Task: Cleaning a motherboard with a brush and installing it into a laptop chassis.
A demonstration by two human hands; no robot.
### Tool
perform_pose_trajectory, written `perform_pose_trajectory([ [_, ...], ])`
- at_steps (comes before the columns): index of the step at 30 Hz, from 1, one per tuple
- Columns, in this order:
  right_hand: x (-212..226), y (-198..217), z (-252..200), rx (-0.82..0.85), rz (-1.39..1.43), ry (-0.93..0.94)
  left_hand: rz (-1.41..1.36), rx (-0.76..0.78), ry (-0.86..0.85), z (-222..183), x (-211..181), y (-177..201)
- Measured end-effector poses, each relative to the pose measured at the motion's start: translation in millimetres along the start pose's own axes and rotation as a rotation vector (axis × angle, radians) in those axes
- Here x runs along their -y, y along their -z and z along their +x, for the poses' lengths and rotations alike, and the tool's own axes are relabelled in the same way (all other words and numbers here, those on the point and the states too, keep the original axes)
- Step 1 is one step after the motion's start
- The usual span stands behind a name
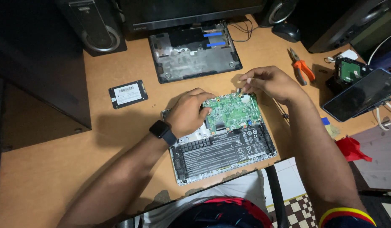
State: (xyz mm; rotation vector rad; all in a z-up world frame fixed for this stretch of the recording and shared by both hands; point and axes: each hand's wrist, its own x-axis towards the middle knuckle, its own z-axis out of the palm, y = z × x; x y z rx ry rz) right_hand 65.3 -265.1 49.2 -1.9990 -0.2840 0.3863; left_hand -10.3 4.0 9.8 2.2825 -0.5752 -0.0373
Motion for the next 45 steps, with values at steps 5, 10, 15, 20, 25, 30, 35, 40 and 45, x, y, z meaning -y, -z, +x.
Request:
perform_pose_trajectory([
  [5,-6.3,0.8,-0.9,0.019,0.020,0.078,-0.016,-0.008,0.000,-0.5,0.0,-1.5],
  [10,2.5,-0.8,-6.0,0.030,-0.105,0.096,-0.010,0.014,0.007,-1.1,0.1,0.1],
  [15,-0.3,-1.0,2.9,0.053,-0.096,0.098,0.002,0.020,0.007,-3.3,-6.2,6.3],
  [20,-25.8,2.7,28.3,0.035,-0.067,0.105,-0.007,0.036,0.026,-4.2,-12.0,10.9],
  [25,-11.7,-3.8,21.9,0.049,-0.114,0.093,-0.009,0.066,0.025,-3.5,-7.0,8.8],
  [30,-6.6,1.1,14.4,-0.007,-0.212,0.094,-0.021,0.057,0.016,-3.9,-5.4,7.1],
  [35,-2.3,4.1,16.8,0.042,-0.625,0.037,-0.011,0.049,0.016,-7.5,-13.1,15.4],
  [40,-16.1,1.1,26.7,0.088,-0.567,0.039,-0.012,0.044,0.011,-6.3,-8.9,12.7],
  [45,-15.0,-0.4,26.7,0.069,-0.283,0.046,0.000,0.035,0.018,-9.3,-17.5,16.3],
])
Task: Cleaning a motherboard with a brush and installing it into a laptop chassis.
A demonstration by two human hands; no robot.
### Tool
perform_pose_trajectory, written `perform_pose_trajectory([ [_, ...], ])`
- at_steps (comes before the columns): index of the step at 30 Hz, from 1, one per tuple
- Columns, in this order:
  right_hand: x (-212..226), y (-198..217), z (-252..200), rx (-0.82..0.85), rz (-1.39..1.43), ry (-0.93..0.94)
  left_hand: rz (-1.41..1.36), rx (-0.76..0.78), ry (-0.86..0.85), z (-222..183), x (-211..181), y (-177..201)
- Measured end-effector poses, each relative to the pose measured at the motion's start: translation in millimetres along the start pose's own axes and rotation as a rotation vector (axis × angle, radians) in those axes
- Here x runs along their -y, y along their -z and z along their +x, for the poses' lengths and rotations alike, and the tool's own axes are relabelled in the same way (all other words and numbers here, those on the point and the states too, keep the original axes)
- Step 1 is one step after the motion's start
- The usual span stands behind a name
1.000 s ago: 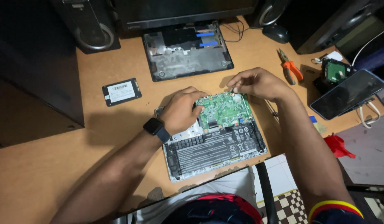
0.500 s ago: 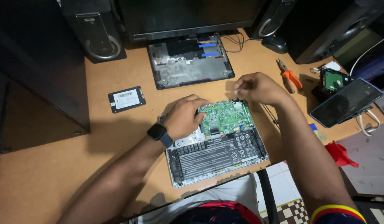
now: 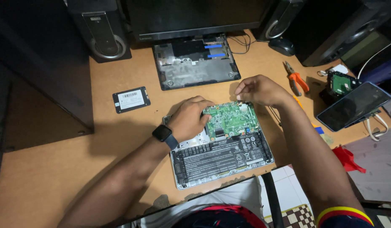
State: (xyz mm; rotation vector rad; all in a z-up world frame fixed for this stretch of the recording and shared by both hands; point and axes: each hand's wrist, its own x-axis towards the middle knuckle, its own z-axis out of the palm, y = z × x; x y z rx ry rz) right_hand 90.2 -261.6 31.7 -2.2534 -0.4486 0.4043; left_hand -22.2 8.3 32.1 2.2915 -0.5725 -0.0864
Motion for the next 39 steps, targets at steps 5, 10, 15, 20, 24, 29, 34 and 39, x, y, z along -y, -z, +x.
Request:
perform_pose_trajectory([
  [5,-17.9,3.8,13.8,-0.009,0.138,-0.041,0.027,-0.004,-0.021,0.8,5.2,-4.0],
  [10,-5.3,1.9,6.5,-0.033,0.145,-0.063,0.046,0.001,-0.013,0.9,4.0,-5.9],
  [15,10.5,3.1,-14.7,-0.129,0.130,-0.038,0.151,-0.052,-0.095,0.2,13.9,-25.0],
  [20,1.6,9.5,-41.4,-0.271,-0.208,-0.057,0.246,-0.075,-0.162,-2.6,7.6,-23.4],
  [24,-2.2,-3.4,-73.9,-0.322,-0.247,-0.038,0.317,-0.070,-0.218,-0.2,17.4,-34.8],
  [29,3.5,-20.2,-109.4,-0.441,-0.303,0.111,0.464,-0.123,-0.254,3.3,28.4,-46.6],
  [34,-18.7,-38.2,-127.4,-0.523,-0.241,0.137,0.492,-0.139,-0.278,0.1,24.5,-46.1],
  [39,-35.0,-45.2,-135.7,-0.583,-0.176,0.183,0.437,-0.141,-0.275,5.8,18.1,-34.1],
])
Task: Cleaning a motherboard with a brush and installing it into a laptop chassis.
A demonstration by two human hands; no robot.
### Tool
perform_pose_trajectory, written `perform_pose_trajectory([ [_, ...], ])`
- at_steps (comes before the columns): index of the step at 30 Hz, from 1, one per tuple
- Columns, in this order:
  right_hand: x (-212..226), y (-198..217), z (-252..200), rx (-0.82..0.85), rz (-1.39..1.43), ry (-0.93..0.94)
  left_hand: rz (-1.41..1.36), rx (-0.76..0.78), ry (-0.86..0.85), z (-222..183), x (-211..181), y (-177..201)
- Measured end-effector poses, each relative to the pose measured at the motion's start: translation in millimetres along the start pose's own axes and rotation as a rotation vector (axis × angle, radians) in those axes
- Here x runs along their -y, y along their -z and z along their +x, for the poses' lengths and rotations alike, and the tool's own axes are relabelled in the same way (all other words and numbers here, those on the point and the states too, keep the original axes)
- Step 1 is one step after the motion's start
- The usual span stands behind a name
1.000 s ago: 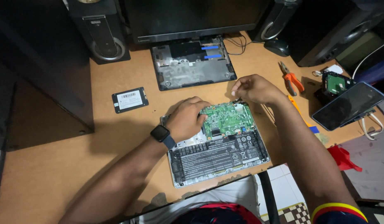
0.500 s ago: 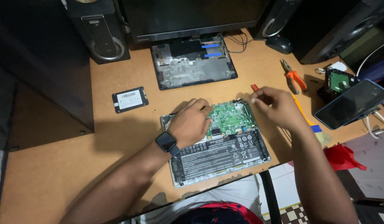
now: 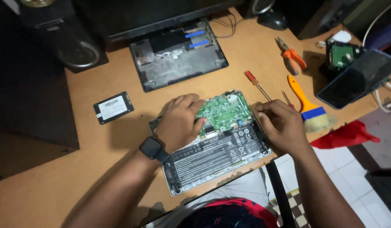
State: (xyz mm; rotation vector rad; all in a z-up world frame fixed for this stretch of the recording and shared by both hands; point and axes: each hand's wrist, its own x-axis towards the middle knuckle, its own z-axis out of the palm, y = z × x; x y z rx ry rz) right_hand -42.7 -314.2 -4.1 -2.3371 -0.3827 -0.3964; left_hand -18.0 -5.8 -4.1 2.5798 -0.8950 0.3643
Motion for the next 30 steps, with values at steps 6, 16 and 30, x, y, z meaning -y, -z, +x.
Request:
perform_pose_trajectory([
  [6,6.0,-11.2,-7.4,-0.081,0.152,0.078,-0.090,0.123,0.012,16.4,13.0,0.6],
  [16,13.4,-16.1,-1.9,-0.118,0.075,0.193,-0.127,0.380,0.060,36.6,8.9,16.3],
  [30,31.9,-12.1,-13.3,-0.095,-0.011,0.368,-0.257,0.085,-0.489,15.7,-18.7,-3.0],
])
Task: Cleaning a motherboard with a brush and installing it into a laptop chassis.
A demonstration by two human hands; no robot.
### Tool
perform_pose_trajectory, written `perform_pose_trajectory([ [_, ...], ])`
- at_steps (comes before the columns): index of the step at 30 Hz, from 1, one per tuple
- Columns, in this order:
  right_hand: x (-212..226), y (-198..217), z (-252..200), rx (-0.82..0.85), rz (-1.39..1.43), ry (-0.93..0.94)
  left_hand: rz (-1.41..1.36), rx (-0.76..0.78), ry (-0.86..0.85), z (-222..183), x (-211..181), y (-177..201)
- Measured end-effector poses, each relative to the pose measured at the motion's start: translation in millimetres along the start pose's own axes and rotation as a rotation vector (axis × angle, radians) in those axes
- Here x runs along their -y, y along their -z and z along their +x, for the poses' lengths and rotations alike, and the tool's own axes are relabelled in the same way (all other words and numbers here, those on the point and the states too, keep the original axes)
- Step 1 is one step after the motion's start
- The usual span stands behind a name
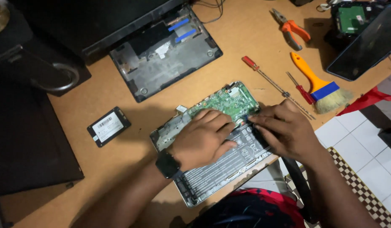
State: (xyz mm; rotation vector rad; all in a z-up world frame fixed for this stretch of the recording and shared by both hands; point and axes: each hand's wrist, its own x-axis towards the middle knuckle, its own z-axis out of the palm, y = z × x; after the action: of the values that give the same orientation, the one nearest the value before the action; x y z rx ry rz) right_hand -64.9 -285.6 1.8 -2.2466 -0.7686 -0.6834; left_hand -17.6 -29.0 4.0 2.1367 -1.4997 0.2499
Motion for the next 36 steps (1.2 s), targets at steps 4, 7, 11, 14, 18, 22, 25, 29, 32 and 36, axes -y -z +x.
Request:
perform_pose_trajectory([
  [4,10.6,-7.3,4.2,0.091,-0.080,0.045,0.056,-0.075,-0.022,-3.4,-4.7,-18.1],
  [7,6.6,-11.5,-0.9,0.124,-0.120,0.038,0.121,-0.089,-0.029,-3.8,-8.3,-20.2],
  [11,5.2,-10.2,-4.3,0.137,-0.134,0.040,0.132,-0.096,-0.031,-3.9,-9.1,-23.3],
  [14,6.1,-12.4,-4.8,0.145,-0.132,0.014,0.122,-0.112,-0.020,-3.9,-7.7,-25.6],
  [18,0.9,-12.3,-7.8,0.171,-0.118,0.031,0.133,-0.091,-0.003,-3.6,-9.2,-23.8],
  [22,4.3,-9.0,1.6,0.180,-0.123,0.074,0.119,-0.067,0.008,-2.3,-9.5,-21.0],
  [25,5.3,-6.0,6.0,0.193,-0.114,0.101,0.113,-0.061,0.007,-2.0,-9.6,-19.1],
  [29,8.5,-3.7,8.3,0.248,-0.130,0.064,0.094,-0.048,0.013,-1.7,-9.2,-20.2],
  [32,10.4,-0.1,13.7,0.277,-0.131,0.059,0.071,-0.037,0.009,-0.2,-8.6,-18.9],
  [36,5.0,3.0,11.2,0.300,-0.148,0.050,0.078,-0.028,0.019,4.0,-10.3,-15.4],
])
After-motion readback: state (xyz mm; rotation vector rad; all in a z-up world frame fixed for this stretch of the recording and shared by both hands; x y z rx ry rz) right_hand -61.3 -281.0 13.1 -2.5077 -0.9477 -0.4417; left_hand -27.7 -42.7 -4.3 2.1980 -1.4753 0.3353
